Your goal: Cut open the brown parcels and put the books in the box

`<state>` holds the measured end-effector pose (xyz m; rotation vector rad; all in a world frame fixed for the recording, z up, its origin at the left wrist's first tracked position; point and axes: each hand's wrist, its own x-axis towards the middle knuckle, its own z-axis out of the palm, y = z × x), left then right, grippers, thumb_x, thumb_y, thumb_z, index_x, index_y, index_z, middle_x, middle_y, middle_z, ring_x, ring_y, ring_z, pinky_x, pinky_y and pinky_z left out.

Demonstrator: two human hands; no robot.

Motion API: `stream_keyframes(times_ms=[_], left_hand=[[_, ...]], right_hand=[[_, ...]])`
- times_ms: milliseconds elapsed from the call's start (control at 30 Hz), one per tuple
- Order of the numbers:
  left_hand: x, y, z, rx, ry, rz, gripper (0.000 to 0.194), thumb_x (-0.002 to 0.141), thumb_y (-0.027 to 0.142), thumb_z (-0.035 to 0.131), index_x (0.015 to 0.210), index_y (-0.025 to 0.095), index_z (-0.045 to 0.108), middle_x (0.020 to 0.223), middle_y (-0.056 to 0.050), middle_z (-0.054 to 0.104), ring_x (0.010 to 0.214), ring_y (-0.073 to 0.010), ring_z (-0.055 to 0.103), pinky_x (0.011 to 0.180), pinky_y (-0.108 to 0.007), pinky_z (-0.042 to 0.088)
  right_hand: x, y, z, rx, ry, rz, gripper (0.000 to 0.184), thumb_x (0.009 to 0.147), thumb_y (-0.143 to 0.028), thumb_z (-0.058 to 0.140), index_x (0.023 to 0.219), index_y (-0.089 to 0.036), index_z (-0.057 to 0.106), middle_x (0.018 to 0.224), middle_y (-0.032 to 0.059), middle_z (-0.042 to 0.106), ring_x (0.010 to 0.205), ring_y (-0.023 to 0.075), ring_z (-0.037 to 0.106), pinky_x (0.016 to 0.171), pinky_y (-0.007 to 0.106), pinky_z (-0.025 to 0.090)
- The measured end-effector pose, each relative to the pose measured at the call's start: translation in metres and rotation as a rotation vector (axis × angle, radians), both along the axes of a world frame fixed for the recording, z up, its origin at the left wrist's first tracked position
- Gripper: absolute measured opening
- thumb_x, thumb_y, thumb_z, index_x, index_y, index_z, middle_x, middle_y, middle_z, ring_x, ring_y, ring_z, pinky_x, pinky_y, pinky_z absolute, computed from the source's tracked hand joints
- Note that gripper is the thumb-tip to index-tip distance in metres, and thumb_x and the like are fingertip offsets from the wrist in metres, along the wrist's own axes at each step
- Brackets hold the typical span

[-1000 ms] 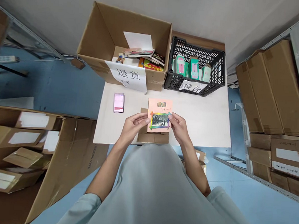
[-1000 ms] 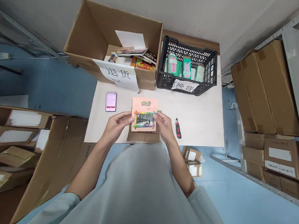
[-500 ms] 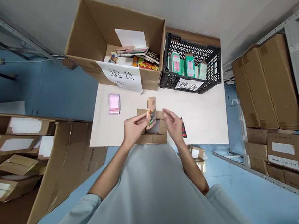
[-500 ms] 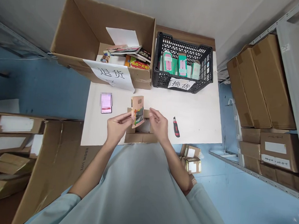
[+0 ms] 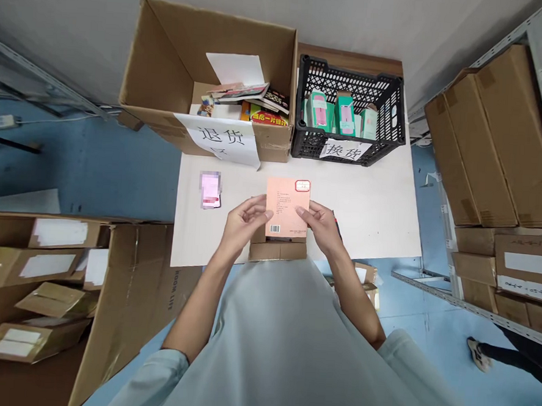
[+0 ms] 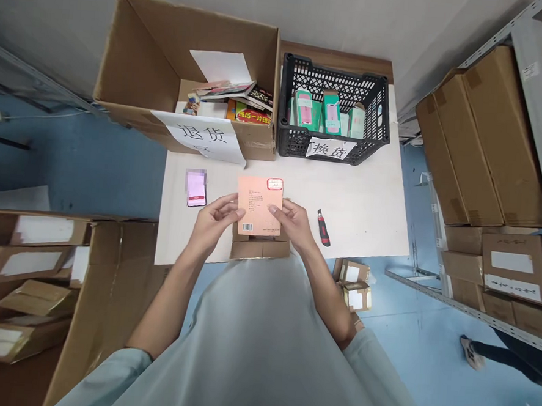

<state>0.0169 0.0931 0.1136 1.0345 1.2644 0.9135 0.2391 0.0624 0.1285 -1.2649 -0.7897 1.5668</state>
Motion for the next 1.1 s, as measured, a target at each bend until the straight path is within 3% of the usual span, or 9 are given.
stream_keyframes(times_ms=[133,367,467,567,733,833,900,967,1100], left_hand=[[-0.009,0.006,0.012,-0.019,-0.071,-0.101,0.052,0.075,0.053,0.103,0.111,0.019,0.088,0.106,-0.009,0.084,0.097,-0.0232,0.075,0.094,-0.040,0.065],[-0.013,0.004,0.016,0.185,0.028,-0.106,0.043,0.086,0.053,0.095,0.113,0.022,0.080,0.100,-0.004,0.079,0.093,-0.0199,0.074,0.081,-0.032,0.064],[-0.019,0.002,0.023,0.397,0.100,-0.160,0.027,0.099,0.049,0.085,0.102,0.024,0.077,0.109,-0.007,0.080,0.108,-0.0234,0.079,0.097,-0.039,0.067],[-0.022,-0.001,0.035,0.576,0.192,-0.203,0.028,0.108,0.047,0.073,0.091,0.025,0.076,0.117,-0.009,0.082,0.130,-0.0287,0.078,0.119,-0.050,0.061],[-0.018,-0.006,0.045,0.566,0.202,-0.167,0.035,0.107,0.055,0.074,0.089,0.026,0.071,0.113,-0.010,0.083,0.132,-0.0321,0.079,0.120,-0.055,0.061],[-0.017,-0.008,0.046,0.467,0.135,-0.087,0.042,0.099,0.059,0.084,0.090,0.025,0.061,0.109,-0.009,0.081,0.114,-0.0282,0.083,0.104,-0.046,0.069],[-0.018,-0.007,0.047,0.376,0.096,-0.062,0.049,0.094,0.062,0.090,0.091,0.025,0.058,0.102,-0.006,0.078,0.090,-0.0215,0.081,0.084,-0.036,0.070],[-0.019,-0.006,0.049,0.282,0.083,-0.113,0.048,0.095,0.066,0.087,0.096,0.024,0.064,0.096,-0.004,0.075,0.075,-0.0174,0.074,0.070,-0.032,0.067],[-0.022,-0.003,0.051,0.178,0.093,-0.223,0.054,0.105,0.072,0.070,0.123,0.022,0.079,0.105,-0.008,0.079,0.079,-0.0198,0.074,0.072,-0.036,0.067]], right_hand=[[0.002,0.005,0.007,0.017,0.018,0.053,0.063,0.084,-0.073,0.095,0.122,-0.023,0.086,0.121,0.0065,0.090,0.115,0.0307,0.084,0.109,0.049,0.069],[0.006,0.006,-0.001,0.160,-0.126,0.074,0.063,0.091,-0.077,0.087,0.127,-0.025,0.084,0.126,0.0082,0.089,0.125,0.0312,0.081,0.116,0.050,0.065],[0.010,0.003,0.007,0.335,-0.263,0.077,0.044,0.098,-0.069,0.084,0.114,-0.028,0.087,0.136,0.0082,0.086,0.143,0.0322,0.074,0.131,0.054,0.053],[0.011,-0.001,0.018,0.441,-0.361,0.086,0.032,0.103,-0.063,0.081,0.099,-0.032,0.088,0.147,0.0056,0.082,0.160,0.0318,0.061,0.141,0.059,0.041],[0.009,-0.006,0.029,0.447,-0.399,0.074,0.034,0.108,-0.064,0.073,0.099,-0.035,0.088,0.150,0.0032,0.080,0.163,0.0329,0.058,0.140,0.065,0.040],[0.009,-0.008,0.032,0.429,-0.423,0.039,0.036,0.108,-0.065,0.072,0.116,-0.034,0.089,0.140,0.0067,0.083,0.145,0.0322,0.071,0.127,0.056,0.055],[0.010,-0.010,0.033,0.369,-0.421,0.010,0.045,0.106,-0.064,0.075,0.137,-0.033,0.084,0.127,0.0073,0.086,0.117,0.0280,0.079,0.108,0.047,0.065],[0.012,-0.012,0.033,0.298,-0.397,0.006,0.056,0.104,-0.063,0.079,0.149,-0.030,0.078,0.114,0.0055,0.085,0.093,0.0225,0.076,0.090,0.040,0.067],[0.017,-0.013,0.032,0.220,-0.382,0.036,0.046,0.106,-0.063,0.072,0.132,-0.027,0.086,0.094,0.0030,0.080,0.073,0.0176,0.068,0.070,0.034,0.062]])
